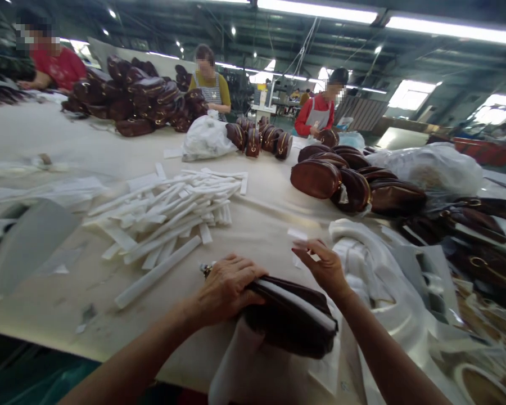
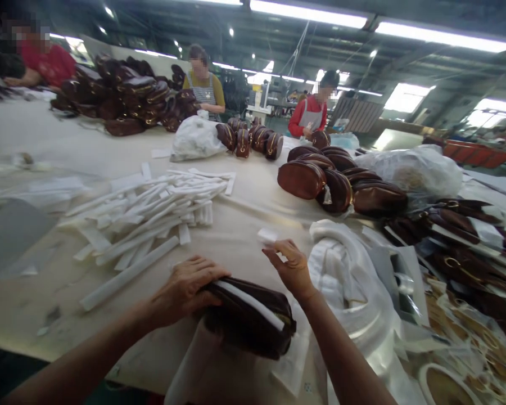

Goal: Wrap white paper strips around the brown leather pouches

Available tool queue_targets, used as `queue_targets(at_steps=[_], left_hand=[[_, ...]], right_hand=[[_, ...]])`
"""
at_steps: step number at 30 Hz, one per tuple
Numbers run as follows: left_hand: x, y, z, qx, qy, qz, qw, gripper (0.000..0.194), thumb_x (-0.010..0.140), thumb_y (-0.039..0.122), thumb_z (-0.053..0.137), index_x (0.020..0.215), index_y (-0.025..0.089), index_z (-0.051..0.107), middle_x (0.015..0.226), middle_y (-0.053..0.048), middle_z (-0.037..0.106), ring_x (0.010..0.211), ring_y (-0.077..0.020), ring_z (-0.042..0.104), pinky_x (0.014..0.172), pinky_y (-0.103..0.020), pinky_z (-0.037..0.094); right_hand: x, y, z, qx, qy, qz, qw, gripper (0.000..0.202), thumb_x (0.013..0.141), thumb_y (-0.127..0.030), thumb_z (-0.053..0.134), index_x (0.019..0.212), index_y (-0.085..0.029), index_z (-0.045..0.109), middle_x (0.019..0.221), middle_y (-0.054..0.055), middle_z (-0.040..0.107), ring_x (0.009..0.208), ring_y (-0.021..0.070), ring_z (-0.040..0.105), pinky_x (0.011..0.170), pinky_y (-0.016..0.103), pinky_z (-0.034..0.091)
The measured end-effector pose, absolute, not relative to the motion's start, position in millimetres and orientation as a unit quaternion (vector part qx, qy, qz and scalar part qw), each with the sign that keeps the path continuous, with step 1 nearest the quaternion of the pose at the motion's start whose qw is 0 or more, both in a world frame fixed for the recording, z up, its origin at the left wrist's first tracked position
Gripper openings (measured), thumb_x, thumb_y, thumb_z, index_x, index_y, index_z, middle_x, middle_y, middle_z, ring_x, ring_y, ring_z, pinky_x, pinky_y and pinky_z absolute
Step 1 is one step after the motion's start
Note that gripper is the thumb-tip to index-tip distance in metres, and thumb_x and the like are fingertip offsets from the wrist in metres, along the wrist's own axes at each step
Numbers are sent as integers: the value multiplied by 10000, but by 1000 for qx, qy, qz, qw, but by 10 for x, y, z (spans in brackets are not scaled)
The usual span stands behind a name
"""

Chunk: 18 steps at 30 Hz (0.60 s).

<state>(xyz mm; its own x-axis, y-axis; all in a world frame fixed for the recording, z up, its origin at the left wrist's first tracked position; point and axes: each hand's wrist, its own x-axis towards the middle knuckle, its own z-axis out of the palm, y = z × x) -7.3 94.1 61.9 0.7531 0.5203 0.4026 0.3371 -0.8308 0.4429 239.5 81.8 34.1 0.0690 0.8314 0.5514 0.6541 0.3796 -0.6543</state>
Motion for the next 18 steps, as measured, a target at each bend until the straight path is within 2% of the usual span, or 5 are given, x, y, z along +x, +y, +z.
queue_targets(at_steps=[3, 5, 11, 15, 18], left_hand=[[-100, 919, 686, 895, 271, 246, 254, 464, 792, 362, 679, 1176, 167, 506, 998, -35, 667, 913, -190, 605, 838, -311, 413], [-93, 931, 730, 874, 310, 237, 289, 570, 735, 351, 735, 1203, 161, 472, 989, -26, 668, 917, -204, 597, 828, -307, 419], [-61, 995, 764, 892, 267, 202, 304, 321, 709, 376, 759, 898, 165, 608, 815, 6, 650, 810, -173, 610, 795, -278, 408], [-60, 980, 767, 893, 233, 231, 308, 329, 718, 342, 759, 999, 209, 650, 988, -20, 657, 936, -186, 601, 841, -279, 410], [-49, 950, 771, 874, 236, 262, 334, 328, 690, 264, 783, 1000, 242, 677, 1060, -23, 645, 995, -199, 584, 873, -284, 420]], right_hand=[[2204, 812, 558, -409, -772, 81, 479, 96, 830, -209, 607, 883, -231, 685, 731, 18, 667, 697, 151, 549, 645, 286, 488], [2128, 805, 678, -352, -818, 70, 451, 104, 834, -174, 604, 887, -226, 677, 729, 19, 672, 689, 146, 548, 649, 280, 493], [2103, 760, 850, -269, -904, 38, 331, 292, 940, -221, 417, 747, -216, 637, 668, 31, 648, 665, 146, 548, 630, 274, 469], [2156, 707, 852, -270, -912, 27, 307, 249, 944, -222, 419, 872, -224, 657, 839, 49, 694, 727, 151, 567, 661, 283, 464], [2211, 702, 775, -292, -902, 41, 315, 185, 921, -193, 468, 956, -217, 648, 838, 44, 691, 751, 150, 567, 682, 274, 464]])
